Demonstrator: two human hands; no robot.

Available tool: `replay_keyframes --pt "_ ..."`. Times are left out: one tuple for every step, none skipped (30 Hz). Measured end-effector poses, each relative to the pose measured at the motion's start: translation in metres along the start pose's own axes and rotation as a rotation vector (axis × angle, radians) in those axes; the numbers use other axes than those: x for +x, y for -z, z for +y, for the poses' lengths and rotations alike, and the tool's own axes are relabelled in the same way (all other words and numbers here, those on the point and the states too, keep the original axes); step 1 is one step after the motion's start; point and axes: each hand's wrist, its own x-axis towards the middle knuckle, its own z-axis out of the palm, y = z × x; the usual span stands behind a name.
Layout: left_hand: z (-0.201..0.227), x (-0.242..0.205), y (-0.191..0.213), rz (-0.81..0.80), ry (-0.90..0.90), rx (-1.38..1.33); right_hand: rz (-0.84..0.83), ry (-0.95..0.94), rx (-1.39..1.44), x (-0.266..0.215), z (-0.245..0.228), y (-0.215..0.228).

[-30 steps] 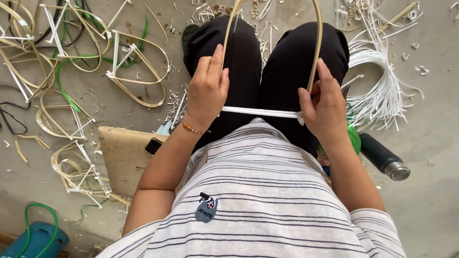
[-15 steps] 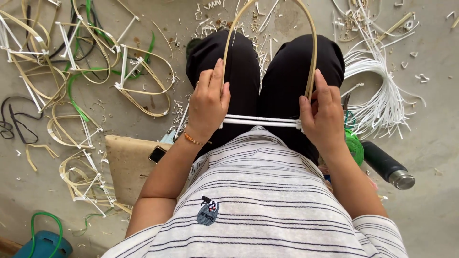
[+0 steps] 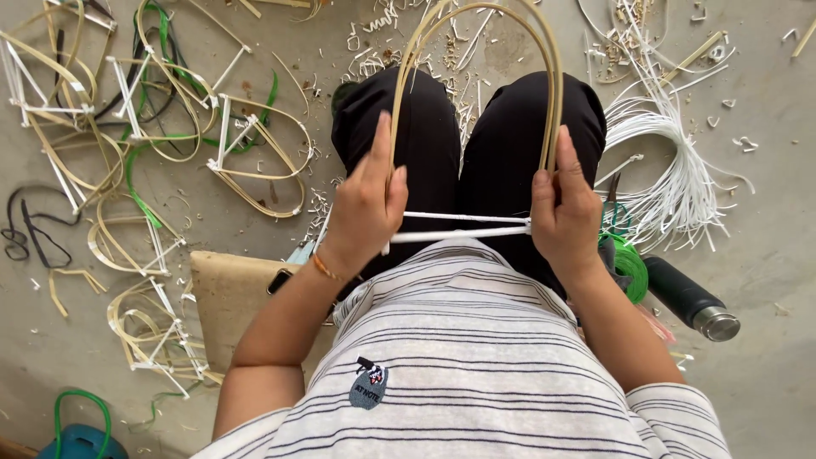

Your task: Wrapping and securing bamboo strips with plastic ties to assemble a frame.

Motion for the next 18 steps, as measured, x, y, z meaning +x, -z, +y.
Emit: replay_keyframes --pt "0.001 0.006 0.004 -0.041 0.047 -0.095 -0.027 -0.07 0.006 -0.002 -0.002 0.003" --pt "0.001 0.012 0.008 -0.081 0.094 -0.19 -0.056 -0.139 0.011 -0.004 -0.004 0.006" --pt "-0.006 0.014 0.005 -0.073 0.096 -0.188 -0.058 -0.132 0.013 -0.003 -0.003 0.005" --pt "-0.013 0.017 0.002 -0.055 0.12 -0.214 -0.053 -0.034 -0.043 -0.002 -0.002 0.006" --pt "-0.019 0.018 -0.002 -0.043 0.143 -0.242 -0.048 0.059 -0.097 -0.003 -0.001 0.008" --pt "-0.02 0.017 -0.006 -0.041 0.144 -0.242 -0.05 0.06 -0.097 -0.003 -0.001 0.006" --pt "-0.022 0.017 -0.01 -0.029 0.137 -0.2 -0.072 0.008 -0.086 -0.003 -0.001 0.005" --pt "-0.024 0.017 -0.014 -0.017 0.13 -0.158 -0.095 -0.043 -0.073 -0.002 0.0 0.003" --pt "-0.024 0.016 -0.016 -0.017 0.131 -0.159 -0.095 -0.044 -0.074 -0.002 0.0 0.003" --pt "-0.024 0.015 -0.018 0.006 0.103 -0.111 -0.093 -0.047 -0.082 -0.003 0.001 0.002" --pt "-0.024 0.013 -0.019 0.027 0.077 -0.064 -0.093 -0.051 -0.089 -0.004 0.002 0.002" --pt "-0.026 0.011 -0.022 0.025 0.078 -0.065 -0.094 -0.053 -0.089 -0.004 0.002 0.002" --pt "-0.027 0.01 -0.025 0.04 0.061 -0.026 -0.092 -0.043 -0.104 -0.003 0.002 0.001" --pt "-0.029 0.01 -0.027 0.056 0.043 0.012 -0.089 -0.032 -0.118 -0.002 0.002 0.001" --pt "-0.028 0.01 -0.028 0.057 0.043 0.012 -0.089 -0.031 -0.118 -0.001 0.003 0.001" --pt "-0.028 0.01 -0.029 0.064 0.043 0.033 -0.091 -0.047 -0.099 -0.001 0.004 0.0" --pt "-0.028 0.009 -0.03 0.068 0.045 0.055 -0.097 -0.065 -0.079 -0.002 0.004 0.0" --pt "-0.028 0.009 -0.031 0.066 0.048 0.054 -0.1 -0.068 -0.078 0.0 0.005 0.0"
